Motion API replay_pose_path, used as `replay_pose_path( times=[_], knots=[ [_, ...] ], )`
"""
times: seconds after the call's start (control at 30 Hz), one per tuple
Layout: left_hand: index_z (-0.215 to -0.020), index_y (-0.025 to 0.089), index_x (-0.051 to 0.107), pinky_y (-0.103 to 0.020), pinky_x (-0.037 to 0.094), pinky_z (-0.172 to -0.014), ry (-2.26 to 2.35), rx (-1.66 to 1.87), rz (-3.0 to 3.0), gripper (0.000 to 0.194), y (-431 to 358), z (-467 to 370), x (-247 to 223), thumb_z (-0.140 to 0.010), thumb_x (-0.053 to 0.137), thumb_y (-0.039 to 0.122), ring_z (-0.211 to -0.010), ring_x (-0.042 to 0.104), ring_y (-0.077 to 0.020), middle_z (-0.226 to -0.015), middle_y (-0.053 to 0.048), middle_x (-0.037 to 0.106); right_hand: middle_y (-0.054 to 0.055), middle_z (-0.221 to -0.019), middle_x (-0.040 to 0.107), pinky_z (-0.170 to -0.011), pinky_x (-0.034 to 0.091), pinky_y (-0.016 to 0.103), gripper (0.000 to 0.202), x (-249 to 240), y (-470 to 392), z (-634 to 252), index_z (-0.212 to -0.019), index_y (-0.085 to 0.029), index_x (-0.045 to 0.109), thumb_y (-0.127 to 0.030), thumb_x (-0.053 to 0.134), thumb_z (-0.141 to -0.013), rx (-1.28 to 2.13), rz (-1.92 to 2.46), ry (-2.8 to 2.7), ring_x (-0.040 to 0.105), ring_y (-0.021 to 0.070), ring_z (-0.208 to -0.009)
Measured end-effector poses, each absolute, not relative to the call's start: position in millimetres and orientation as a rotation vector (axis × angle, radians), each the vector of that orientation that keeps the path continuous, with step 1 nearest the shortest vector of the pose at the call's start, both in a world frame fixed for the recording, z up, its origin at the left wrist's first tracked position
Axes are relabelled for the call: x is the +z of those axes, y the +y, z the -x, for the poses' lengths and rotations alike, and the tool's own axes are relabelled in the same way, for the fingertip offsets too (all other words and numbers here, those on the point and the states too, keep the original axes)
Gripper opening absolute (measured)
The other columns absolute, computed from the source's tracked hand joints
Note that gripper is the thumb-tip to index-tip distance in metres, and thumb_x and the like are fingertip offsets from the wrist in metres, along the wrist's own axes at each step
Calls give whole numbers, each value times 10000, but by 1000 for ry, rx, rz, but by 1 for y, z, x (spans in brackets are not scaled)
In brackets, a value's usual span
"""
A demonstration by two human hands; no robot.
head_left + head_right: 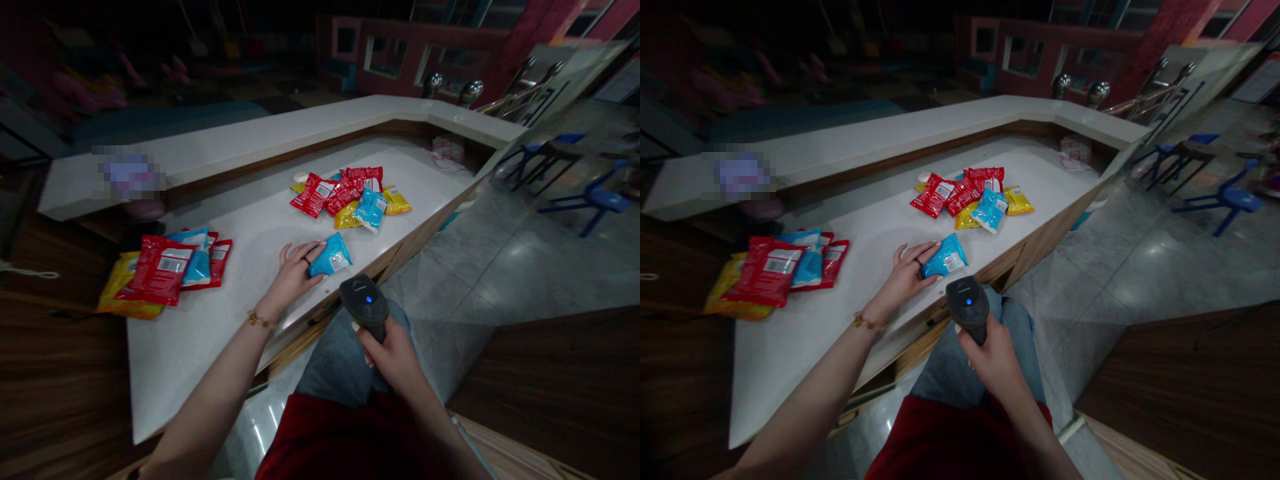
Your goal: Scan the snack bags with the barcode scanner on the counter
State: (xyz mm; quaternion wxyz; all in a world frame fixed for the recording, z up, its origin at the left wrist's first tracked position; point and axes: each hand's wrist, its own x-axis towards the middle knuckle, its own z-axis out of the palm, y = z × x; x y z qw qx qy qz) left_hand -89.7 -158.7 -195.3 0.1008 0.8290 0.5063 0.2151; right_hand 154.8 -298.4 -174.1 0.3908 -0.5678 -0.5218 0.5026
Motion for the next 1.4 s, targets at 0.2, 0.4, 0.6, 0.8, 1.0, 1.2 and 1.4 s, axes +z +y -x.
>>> replay_pose_path(
  times=[0.2,0.4,0.6,0.8,1.0,1.2,1.4],
  knots=[
    [-1647,253,503,-604,121,-1373,1515,614,-2456,706,-158,90,-198,-980,726,320,-1516,522,-318,-1649,-134,574,-63,-483,547,-447,445,265,295,-171,-300,-156,-847,-265,568,-523,699,-903,1292,1438,-1323,594,185,-407],
    [-1674,275,469,-621,138,-1363,1479,646,-2478,728,-159,91,-197,-1006,715,422,-1498,541,-329,-1651,-144,565,-53,-493,569,-433,433,260,313,-174,-300,-155,-822,-266,560,-529,717,-885,1281,1450,-1285,586,175,-398],
    [-1649,262,503,-604,159,-1356,1531,648,-2413,689,-159,91,-194,-1007,706,410,-1478,554,-312,-1626,-148,590,-52,-475,576,-439,463,268,308,-171,-302,-154,-842,-267,572,-534,720,-882,1278,1481,-1286,591,185,-394],
    [-1638,263,520,-587,185,-1358,1733,669,-2369,645,-179,119,-173,-1026,662,409,-1498,540,-313,-1622,-132,597,-42,-468,580,-421,454,281,395,-174,-302,-161,-820,-257,601,-623,744,-855,1249,1496,-1280,595,200,-386],
    [-1690,271,432,-605,259,-1336,2332,950,-2063,710,-242,183,-157,-1043,621,494,-1509,523,-370,-1642,-138,573,-32,-468,597,-420,465,301,389,-176,-304,-166,-876,-237,658,-613,758,-857,1262,1487,-1305,609,224,-396],
    [-1741,344,339,-712,74,-1370,2590,863,-1909,734,-309,234,-158,-1063,575,494,-1649,342,-416,-1713,-124,501,-12,-464,600,-418,475,326,411,-178,-301,-166,-816,-254,645,-647,763,-838,1267,1499,-1325,604,236,-391],
    [-1697,292,461,-798,31,-1327,2572,523,-1870,625,-318,253,-169,-1095,443,461,-1717,112,-449,-1843,-124,234,-21,-501,624,-446,492,322,384,-179,-300,-164,-889,-244,659,-611,767,-853,1309,1494,-1330,622,235,-417]
  ],
)
